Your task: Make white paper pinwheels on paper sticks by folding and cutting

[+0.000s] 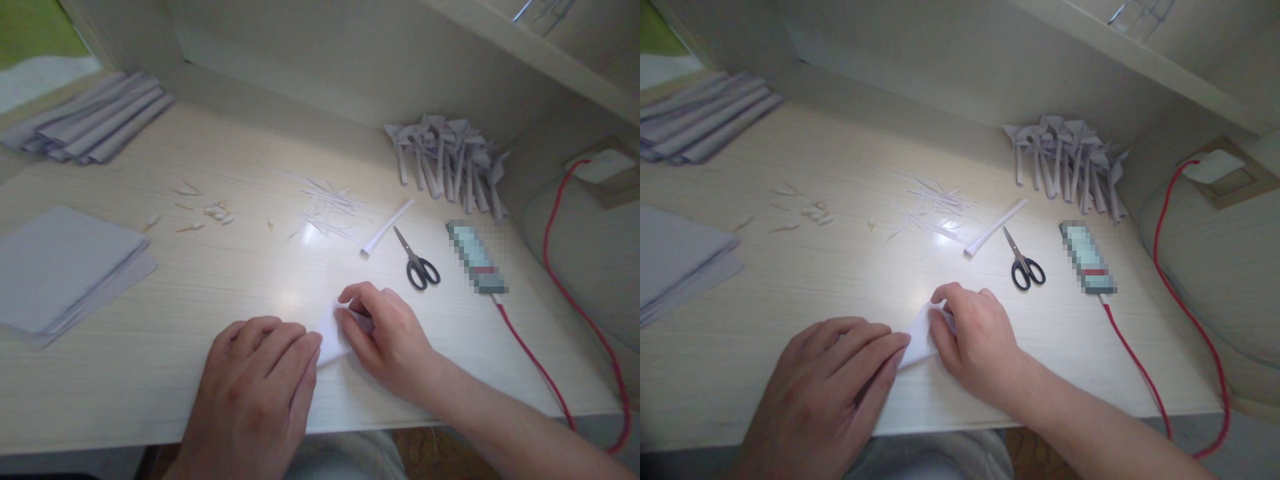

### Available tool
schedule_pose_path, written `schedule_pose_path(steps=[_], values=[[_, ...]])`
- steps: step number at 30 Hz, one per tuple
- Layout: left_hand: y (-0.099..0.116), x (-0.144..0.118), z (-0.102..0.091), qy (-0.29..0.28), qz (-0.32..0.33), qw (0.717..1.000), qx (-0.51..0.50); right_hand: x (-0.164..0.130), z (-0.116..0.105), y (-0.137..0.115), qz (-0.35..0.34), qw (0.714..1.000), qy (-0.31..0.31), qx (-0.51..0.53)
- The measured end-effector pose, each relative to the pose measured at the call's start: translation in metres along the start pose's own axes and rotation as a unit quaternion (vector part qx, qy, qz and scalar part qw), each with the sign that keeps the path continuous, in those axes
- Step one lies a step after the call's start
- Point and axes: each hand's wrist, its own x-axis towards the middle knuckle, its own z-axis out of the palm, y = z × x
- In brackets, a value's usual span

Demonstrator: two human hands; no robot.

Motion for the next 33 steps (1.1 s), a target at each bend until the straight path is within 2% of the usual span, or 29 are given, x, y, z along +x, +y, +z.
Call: schedule_pose_path(steps=[5, 12, 16, 20, 24, 33], values=[[-0.003, -0.001, 0.0, -0.011, 0.005, 1.0, -0.001, 0.001, -0.003, -0.001, 0.015, 1.0, -0.013, 0.016], [0.001, 0.0, -0.001, -0.017, -0.004, 1.0, -0.009, 0.0, -0.017, -0.002, 0.051, 0.991, -0.071, 0.102], [0.002, -0.003, -0.006, -0.011, -0.011, 1.0, -0.022, -0.006, -0.018, -0.002, 0.027, 0.99, -0.064, 0.125], [0.0, -0.017, -0.017, 0.026, -0.01, 0.999, -0.025, -0.008, -0.018, 0.001, 0.021, 0.986, -0.066, 0.15], [-0.002, -0.03, -0.026, 0.005, -0.027, 0.999, -0.015, -0.006, -0.018, 0.004, 0.018, 0.987, -0.07, 0.147], [0.003, -0.025, -0.018, 0.006, -0.05, 0.999, -0.003, -0.006, -0.012, 0.003, 0.025, 0.988, -0.063, 0.141]])
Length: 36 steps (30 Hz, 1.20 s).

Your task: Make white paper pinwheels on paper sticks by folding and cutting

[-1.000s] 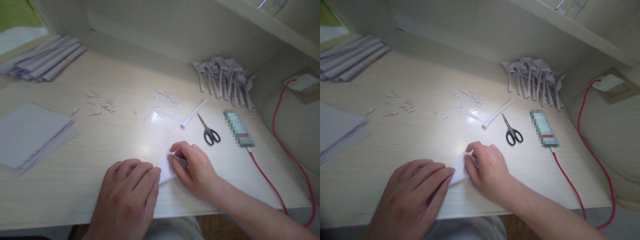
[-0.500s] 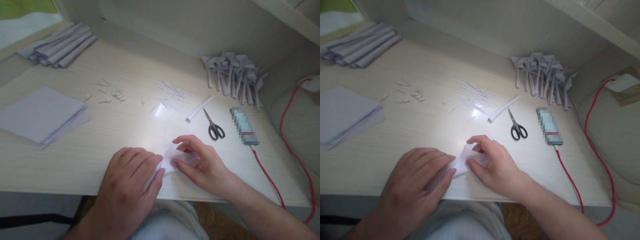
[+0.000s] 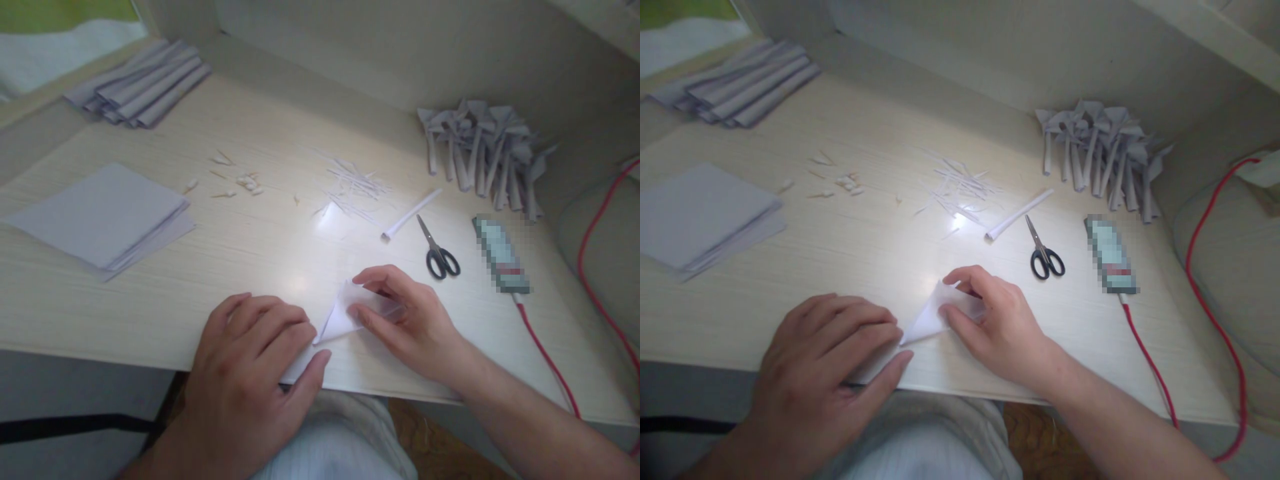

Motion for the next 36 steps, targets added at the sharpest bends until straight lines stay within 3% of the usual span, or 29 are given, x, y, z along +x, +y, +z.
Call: schedule_pose_path(steps=[6, 9, 12, 19, 24, 26, 30, 34, 36], values=[[0.007, 0.012, 0.008, -0.012, -0.012, 1.0, -0.014, -0.001, -0.011, -0.003, -0.018, 0.999, -0.017, 0.049], [0.005, 0.017, 0.008, 0.003, -0.019, 0.999, -0.03, 0.002, -0.025, -0.004, -0.077, 0.993, -0.077, 0.046], [-0.002, 0.021, 0.005, 0.014, -0.037, 0.998, -0.042, 0.005, -0.038, -0.003, -0.146, 0.982, -0.118, -0.029], [-0.011, 0.032, -0.004, 0.046, -0.118, 0.986, -0.111, 0.003, -0.047, 0.003, -0.216, 0.973, -0.028, -0.078], [-0.015, 0.037, -0.003, -0.002, -0.158, 0.973, -0.167, -0.001, -0.044, -0.003, -0.253, 0.966, 0.016, -0.051], [-0.016, 0.037, -0.003, -0.005, -0.15, 0.974, -0.17, -0.002, -0.042, -0.005, -0.258, 0.964, 0.021, -0.058], [-0.008, 0.031, -0.005, 0.048, -0.09, 0.988, -0.114, -0.003, -0.035, -0.005, -0.26, 0.958, 0.036, -0.114], [0.01, 0.024, 0.003, -0.007, 0.011, 0.996, -0.09, -0.004, -0.024, -0.004, -0.257, 0.955, 0.023, -0.143], [0.013, 0.022, 0.008, 0.003, 0.037, 0.996, -0.076, -0.004, -0.021, -0.003, -0.26, 0.957, 0.009, -0.133]])
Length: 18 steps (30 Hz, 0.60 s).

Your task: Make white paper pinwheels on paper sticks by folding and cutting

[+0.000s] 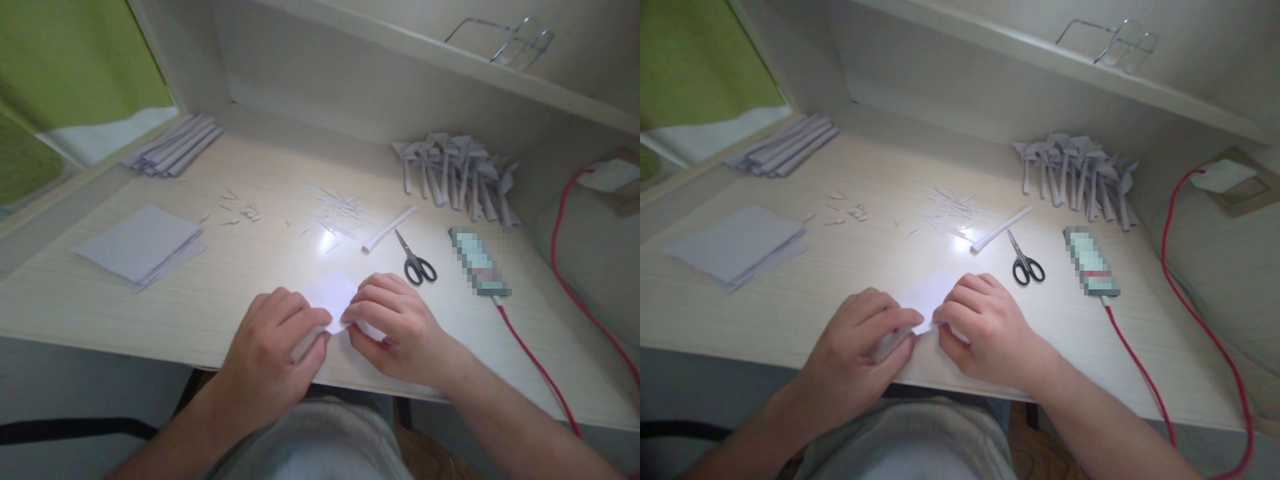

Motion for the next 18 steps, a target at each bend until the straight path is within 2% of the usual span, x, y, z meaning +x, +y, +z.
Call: schedule_pose_path(steps=[5, 10, 18], values=[[-0.013, -0.001, 0.0, 0.027, 0.005, 1.0, -0.004, -0.001, -0.009, 0.006, -0.008, 0.997, -0.046, 0.06], [-0.023, -0.004, -0.007, -0.012, -0.004, 1.0, 0.022, -0.001, -0.022, 0.01, 0.013, 0.992, -0.08, 0.101], [-0.016, -0.01, -0.015, -0.077, 0.024, 0.996, 0.03, -0.003, -0.021, 0.011, 0.067, 0.982, -0.152, 0.092]])
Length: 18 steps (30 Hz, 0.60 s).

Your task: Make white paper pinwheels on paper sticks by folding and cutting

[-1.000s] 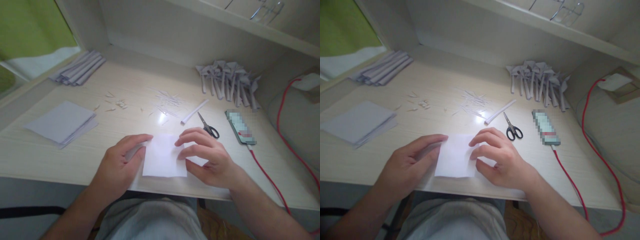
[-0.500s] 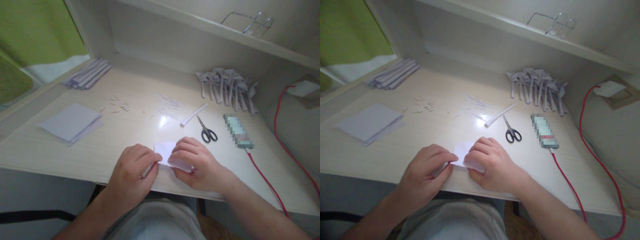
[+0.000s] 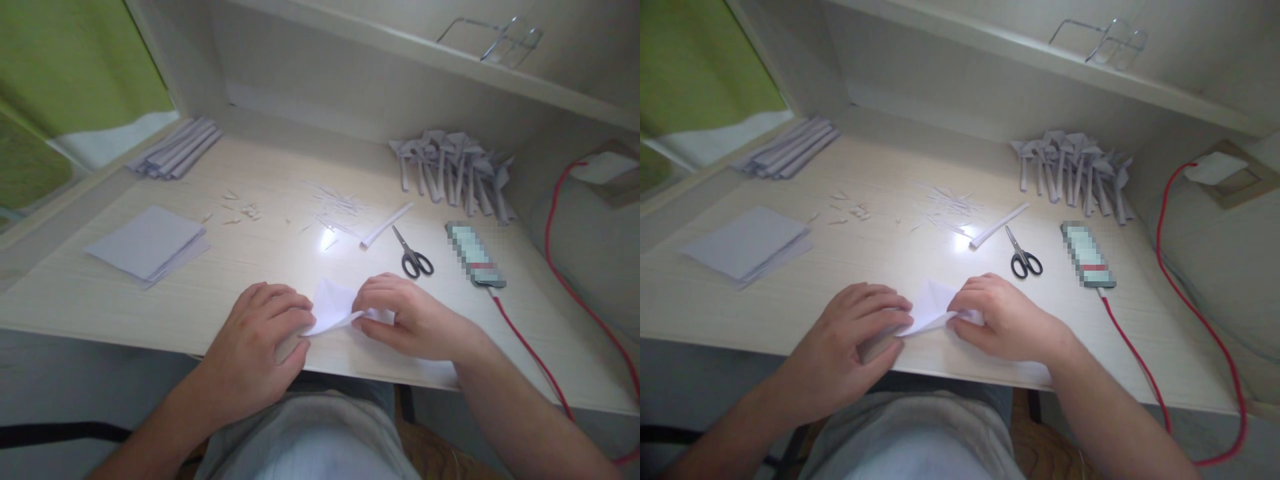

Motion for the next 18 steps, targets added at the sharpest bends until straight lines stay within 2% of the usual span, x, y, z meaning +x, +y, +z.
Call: schedule_pose_path(steps=[4, 7, 13, 18], values=[[0.001, -0.002, 0.0, -0.009, -0.008, 1.0, 0.006, 0.0, 0.002, -0.005, 0.05, 0.998, 0.015, -0.019], [0.001, 0.0, 0.005, -0.008, -0.015, 1.0, 0.024, 0.002, 0.002, -0.01, 0.067, 0.997, 0.005, -0.031], [0.003, 0.004, 0.014, 0.006, -0.014, 0.999, 0.033, 0.006, -0.002, -0.016, 0.133, 0.991, -0.023, -0.025], [0.003, 0.005, 0.012, 0.036, -0.038, 0.998, 0.026, 0.013, 0.001, -0.016, 0.169, 0.985, -0.008, -0.018]])
